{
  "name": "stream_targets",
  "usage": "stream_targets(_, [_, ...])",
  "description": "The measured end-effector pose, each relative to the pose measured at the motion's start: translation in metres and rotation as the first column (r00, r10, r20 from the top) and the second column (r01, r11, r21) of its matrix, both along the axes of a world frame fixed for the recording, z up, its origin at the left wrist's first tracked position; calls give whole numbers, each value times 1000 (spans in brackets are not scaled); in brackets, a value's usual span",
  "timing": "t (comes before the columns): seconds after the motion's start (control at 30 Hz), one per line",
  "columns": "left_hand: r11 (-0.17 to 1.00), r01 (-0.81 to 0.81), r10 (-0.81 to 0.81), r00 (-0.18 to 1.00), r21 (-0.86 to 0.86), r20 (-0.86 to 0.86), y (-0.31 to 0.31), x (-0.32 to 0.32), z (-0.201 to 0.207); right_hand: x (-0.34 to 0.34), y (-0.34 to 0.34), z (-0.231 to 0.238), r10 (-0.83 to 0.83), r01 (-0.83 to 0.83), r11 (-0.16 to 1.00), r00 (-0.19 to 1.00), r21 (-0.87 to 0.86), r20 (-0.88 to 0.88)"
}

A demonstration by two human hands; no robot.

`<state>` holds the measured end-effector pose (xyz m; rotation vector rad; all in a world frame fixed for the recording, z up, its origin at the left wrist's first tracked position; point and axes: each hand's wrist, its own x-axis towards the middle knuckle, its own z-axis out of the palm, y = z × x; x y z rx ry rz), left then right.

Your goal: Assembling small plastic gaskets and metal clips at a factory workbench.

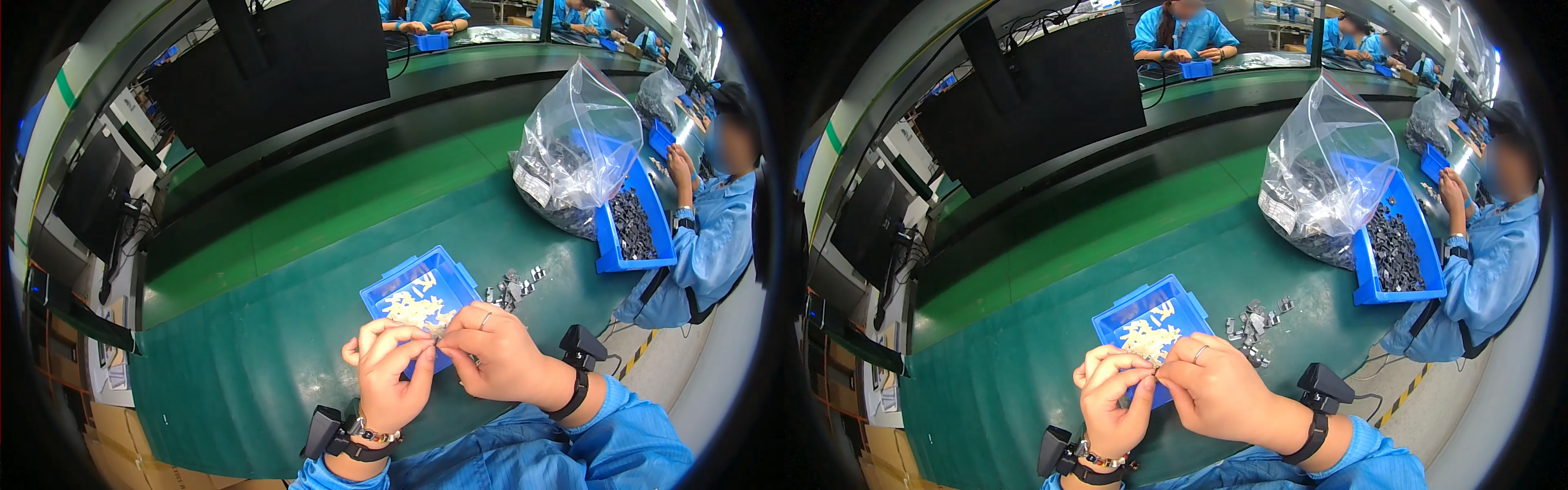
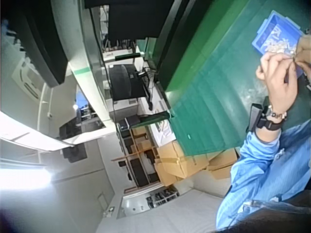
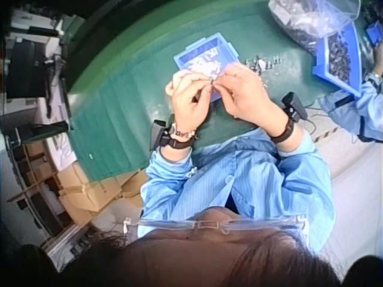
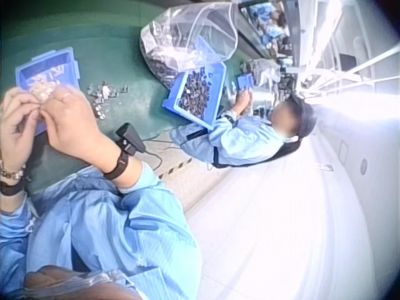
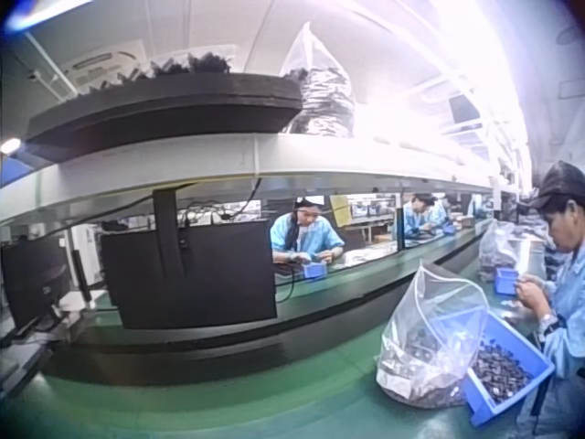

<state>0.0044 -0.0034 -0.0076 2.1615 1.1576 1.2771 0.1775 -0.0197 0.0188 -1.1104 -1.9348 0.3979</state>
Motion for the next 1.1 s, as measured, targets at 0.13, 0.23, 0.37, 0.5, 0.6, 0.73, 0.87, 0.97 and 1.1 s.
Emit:
stream_targets(0.13, [1000, -13, 13, 1000, -7, -3, 1, 0, -1, -1, 0, 2, 0, 0, 1000, 1000, 3, 16])
stream_targets(0.23, [1000, -11, 11, 1000, -11, 12, 0, 0, 0, -1, 0, 1, -3, 3, 1000, 1000, 12, 15])
stream_targets(0.37, [999, -25, 26, 999, -24, 33, 1, -2, -1, -1, 1, 1, -12, 12, 1000, 1000, -4, 3])
stream_targets(0.5, [999, -39, 40, 999, -27, 29, 1, -1, 1, 0, 2, 0, -39, 39, 999, 998, 1, -43])
stream_targets(0.6, [996, -70, 71, 997, -53, 2, 2, -3, -1, 2, 3, 1, -63, 63, 998, 996, -3, -64])
stream_targets(0.73, [989, -151, 150, 983, 5, -110, 4, 0, -2, 6, 5, -2, -67, 68, 998, 996, 18, -64])
stream_targets(0.87, [986, -167, 167, 975, 11, -146, 2, -2, -1, 10, 7, -5, -70, 72, 997, 996, 35, -57])
stream_targets(0.97, [986, -159, 155, 984, -42, -89, 1, -4, -1, 17, 7, -2, -43, 42, 998, 999, 51, 16])
stream_targets(1.1, [989, -11, 14, 1000, -146, 19, 2, -8, 2, 24, 12, 8, 65, -180, 932, 937, 315, 342])
